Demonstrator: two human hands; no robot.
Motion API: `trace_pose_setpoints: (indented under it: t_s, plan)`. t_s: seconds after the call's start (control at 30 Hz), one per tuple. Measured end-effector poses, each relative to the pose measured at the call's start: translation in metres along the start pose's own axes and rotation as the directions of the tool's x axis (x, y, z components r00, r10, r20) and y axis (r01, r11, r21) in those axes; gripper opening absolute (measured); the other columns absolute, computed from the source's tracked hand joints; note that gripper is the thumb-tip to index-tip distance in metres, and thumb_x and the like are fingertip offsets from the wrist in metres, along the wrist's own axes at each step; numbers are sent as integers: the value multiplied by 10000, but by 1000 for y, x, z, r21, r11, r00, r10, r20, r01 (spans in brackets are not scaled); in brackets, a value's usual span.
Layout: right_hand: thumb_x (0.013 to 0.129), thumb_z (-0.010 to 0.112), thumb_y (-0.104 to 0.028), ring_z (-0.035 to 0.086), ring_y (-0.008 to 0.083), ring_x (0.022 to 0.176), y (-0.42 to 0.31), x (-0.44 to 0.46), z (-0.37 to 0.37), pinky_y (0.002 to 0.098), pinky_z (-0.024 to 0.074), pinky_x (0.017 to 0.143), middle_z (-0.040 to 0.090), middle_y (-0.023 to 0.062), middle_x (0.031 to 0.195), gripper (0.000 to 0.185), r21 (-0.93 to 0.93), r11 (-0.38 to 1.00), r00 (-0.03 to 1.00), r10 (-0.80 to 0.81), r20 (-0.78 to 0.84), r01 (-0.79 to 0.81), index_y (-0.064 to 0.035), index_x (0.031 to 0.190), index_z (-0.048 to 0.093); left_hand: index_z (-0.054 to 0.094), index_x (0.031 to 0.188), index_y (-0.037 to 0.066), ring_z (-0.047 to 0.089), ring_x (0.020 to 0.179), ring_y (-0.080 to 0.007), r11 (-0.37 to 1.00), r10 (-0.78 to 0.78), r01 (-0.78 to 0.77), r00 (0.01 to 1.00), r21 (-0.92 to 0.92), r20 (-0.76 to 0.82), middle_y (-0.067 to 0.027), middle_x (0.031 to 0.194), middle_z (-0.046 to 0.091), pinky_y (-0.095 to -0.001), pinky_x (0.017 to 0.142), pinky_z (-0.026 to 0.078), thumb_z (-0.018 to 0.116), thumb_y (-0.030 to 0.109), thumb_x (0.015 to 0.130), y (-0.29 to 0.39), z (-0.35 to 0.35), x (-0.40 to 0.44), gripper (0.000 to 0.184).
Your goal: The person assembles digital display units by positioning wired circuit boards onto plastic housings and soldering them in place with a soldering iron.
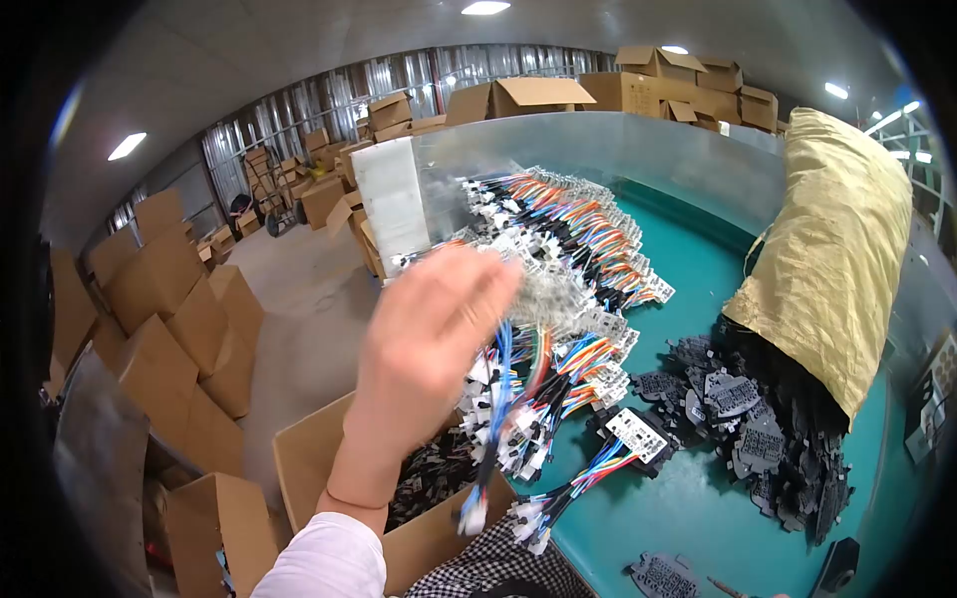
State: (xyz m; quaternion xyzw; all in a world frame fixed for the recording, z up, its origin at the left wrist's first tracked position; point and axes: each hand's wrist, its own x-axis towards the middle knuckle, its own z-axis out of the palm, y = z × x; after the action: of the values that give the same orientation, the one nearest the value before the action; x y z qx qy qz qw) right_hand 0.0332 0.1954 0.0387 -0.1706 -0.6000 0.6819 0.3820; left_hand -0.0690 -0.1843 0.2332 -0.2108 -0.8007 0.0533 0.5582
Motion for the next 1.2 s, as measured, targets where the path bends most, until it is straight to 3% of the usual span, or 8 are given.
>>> trace_pose_setpoints:
  t_s: [0.1, 0.13, 0.17, 0.27, 0.4, 0.63, 1.0, 1.2]
  plan:
    - [885, 501, -156, 259, 32, 423, 4, 4, -5, 191, 193, 388, 341, -39, 542, 166, -25, 1000, 1000, 7, 3, -7, -90, 747, 437, 607, 1038, 34, 560, 976, -264, 970, 106, -67, 982, -235, 158, -133, 1041, 574, -359, 812, 458, 582, 54, 694, 45, 4, -16, 345]
    - [880, 519, -220, 208, -19, 441, 20, 13, -6, 178, 124, 376, 286, -89, 583, 112, 27, 999, 992, -19, -124, 22, -122, 863, 470, 603, 1026, 28, 561, 974, -270, 944, 123, -50, 970, -325, 207, -140, 1042, 573, -361, 812, 459, 581, 50, 691, 63, 12, -25, 337]
    - [867, 541, -247, 222, -19, 468, 31, 15, -16, 182, 136, 406, 308, -98, 601, 128, 30, 1000, 982, 7, -186, -1, -131, 906, 502, 600, 1015, 22, 562, 972, -277, 901, 157, -35, 955, -433, 250, -147, 1044, 573, -362, 811, 460, 580, 47, 687, 82, 25, -34, 329]
    - [844, 572, -159, 282, 5, 476, 17, 6, -11, 172, 182, 405, 351, -91, 621, 94, 49, 999, 983, -12, -185, 21, -130, 910, 511, 616, 959, 10, 569, 979, -299, 776, 227, 13, 927, -631, 299, -168, 1040, 586, -373, 817, 459, 590, 44, 690, 136, 48, -62, 272]
    - [854, 553, -121, 332, 23, 452, 10, 4, -14, 171, 237, 387, 393, -53, 609, 80, 86, 996, 995, -13, -96, 21, -100, 843, 477, 642, 923, 13, 584, 953, -311, 643, 296, 86, 888, -761, 351, -169, 1019, 608, -386, 809, 465, 580, -12, 679, 191, 50, -86, 253]
    - [861, 559, -119, 321, 9, 438, 8, 5, -11, 167, 222, 377, 427, -40, 612, 114, 142, 990, 1000, 4, 5, -5, -66, 836, 461, 624, 965, 7, 571, 989, -317, 559, 391, 135, 827, -818, 404, -193, 1055, 590, -402, 840, 453, 557, 12, 709, 227, 63, -112, 265]
    - [862, 559, -124, 310, 7, 436, 7, 3, -12, 164, 216, 378, 432, -40, 616, 119, 129, 992, 998, 1, 64, -9, -60, 839, 462, 621, 970, 6, 570, 999, -328, 526, 379, 225, 801, -820, 463, -185, 1050, 596, -399, 838, 462, 554, -46, 695, 233, 64, -118, 287]
    - [860, 562, -131, 311, 8, 433, 7, 2, -10, 165, 220, 376, 428, -41, 612, 124, 121, 992, 998, 13, 69, -21, -60, 835, 463, 619, 1010, 38, 516, 1071, -329, 538, 392, 246, 774, -806, 498, -134, 1122, 577, -405, 869, 442, 541, -54, 703, 230, 66, -121, 330]
